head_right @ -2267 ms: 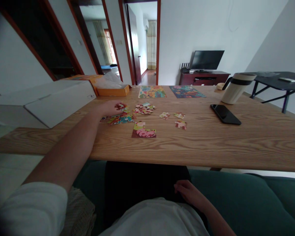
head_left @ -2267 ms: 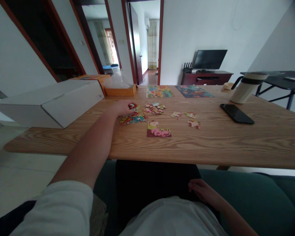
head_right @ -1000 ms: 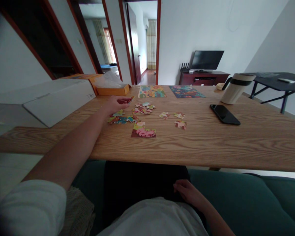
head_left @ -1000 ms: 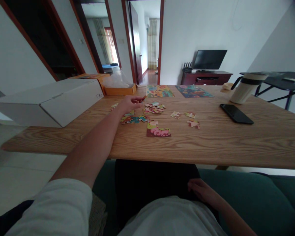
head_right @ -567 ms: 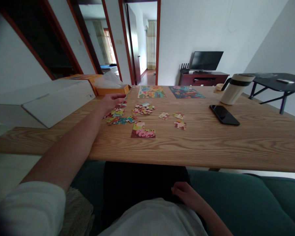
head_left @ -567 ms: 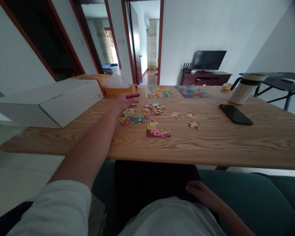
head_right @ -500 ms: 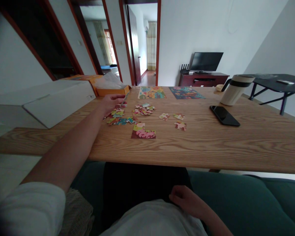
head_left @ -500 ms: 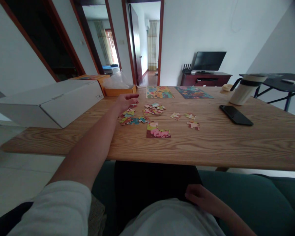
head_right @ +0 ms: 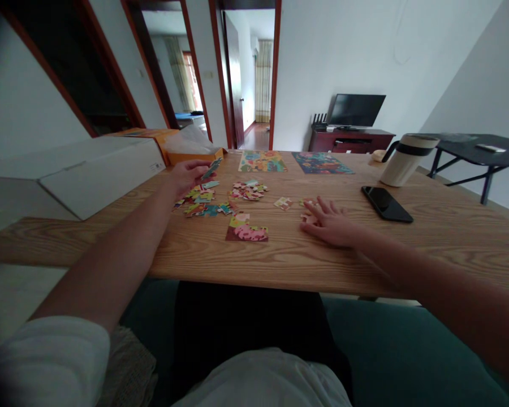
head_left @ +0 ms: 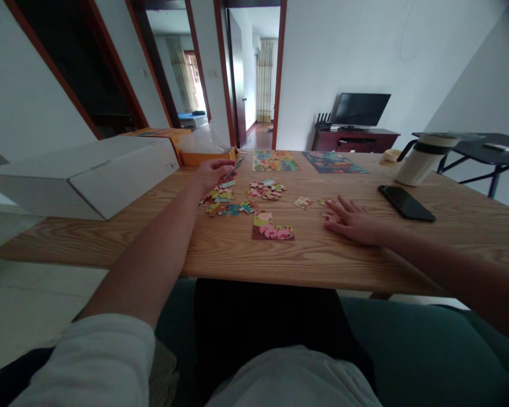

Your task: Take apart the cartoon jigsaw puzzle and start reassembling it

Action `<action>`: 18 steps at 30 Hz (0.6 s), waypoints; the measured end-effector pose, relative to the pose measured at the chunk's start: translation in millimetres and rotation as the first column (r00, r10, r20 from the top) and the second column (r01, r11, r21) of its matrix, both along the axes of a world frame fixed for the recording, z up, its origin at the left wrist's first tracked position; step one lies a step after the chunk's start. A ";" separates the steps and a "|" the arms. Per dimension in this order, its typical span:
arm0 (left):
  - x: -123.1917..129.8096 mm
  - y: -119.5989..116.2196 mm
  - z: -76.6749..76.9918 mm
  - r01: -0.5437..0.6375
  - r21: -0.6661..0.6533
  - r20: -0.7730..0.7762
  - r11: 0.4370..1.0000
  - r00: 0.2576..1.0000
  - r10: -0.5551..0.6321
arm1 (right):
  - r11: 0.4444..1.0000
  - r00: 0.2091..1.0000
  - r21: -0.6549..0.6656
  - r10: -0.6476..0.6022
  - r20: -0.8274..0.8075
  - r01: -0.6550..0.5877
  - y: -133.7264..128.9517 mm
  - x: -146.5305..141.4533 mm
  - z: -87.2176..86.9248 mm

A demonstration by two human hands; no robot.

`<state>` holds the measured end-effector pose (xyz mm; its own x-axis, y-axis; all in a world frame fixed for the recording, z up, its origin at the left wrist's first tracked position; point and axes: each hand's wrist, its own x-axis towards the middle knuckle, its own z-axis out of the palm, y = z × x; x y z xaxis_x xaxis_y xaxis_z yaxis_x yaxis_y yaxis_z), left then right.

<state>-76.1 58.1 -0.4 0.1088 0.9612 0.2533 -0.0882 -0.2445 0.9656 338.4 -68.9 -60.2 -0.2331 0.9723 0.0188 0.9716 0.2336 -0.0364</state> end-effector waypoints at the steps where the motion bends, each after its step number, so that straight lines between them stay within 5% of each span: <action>1: -0.1 0.0 0.2 -0.010 0.006 -0.002 1.000 1.000 0.010 | 0.998 1.000 -0.062 -0.029 0.000 0.029 15.1 -8.5 -3.6; 12: 2.7 -0.6 -1.4 -0.060 0.058 -0.100 0.996 0.993 0.066 | 0.990 0.982 -0.044 0.124 -0.145 -0.131 120.7 -109.2 -5.6; 18: -0.5 -5.1 -1.6 -0.036 0.123 -0.368 0.992 0.926 0.079 | 0.989 0.976 0.104 0.127 -0.177 -0.109 108.7 -129.1 9.4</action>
<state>-76.7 53.0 -2.0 0.1614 0.9365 0.3114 0.2888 -0.3465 0.8925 209.3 39.8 -50.8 -0.3304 0.9302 0.1602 0.9160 0.3569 -0.1832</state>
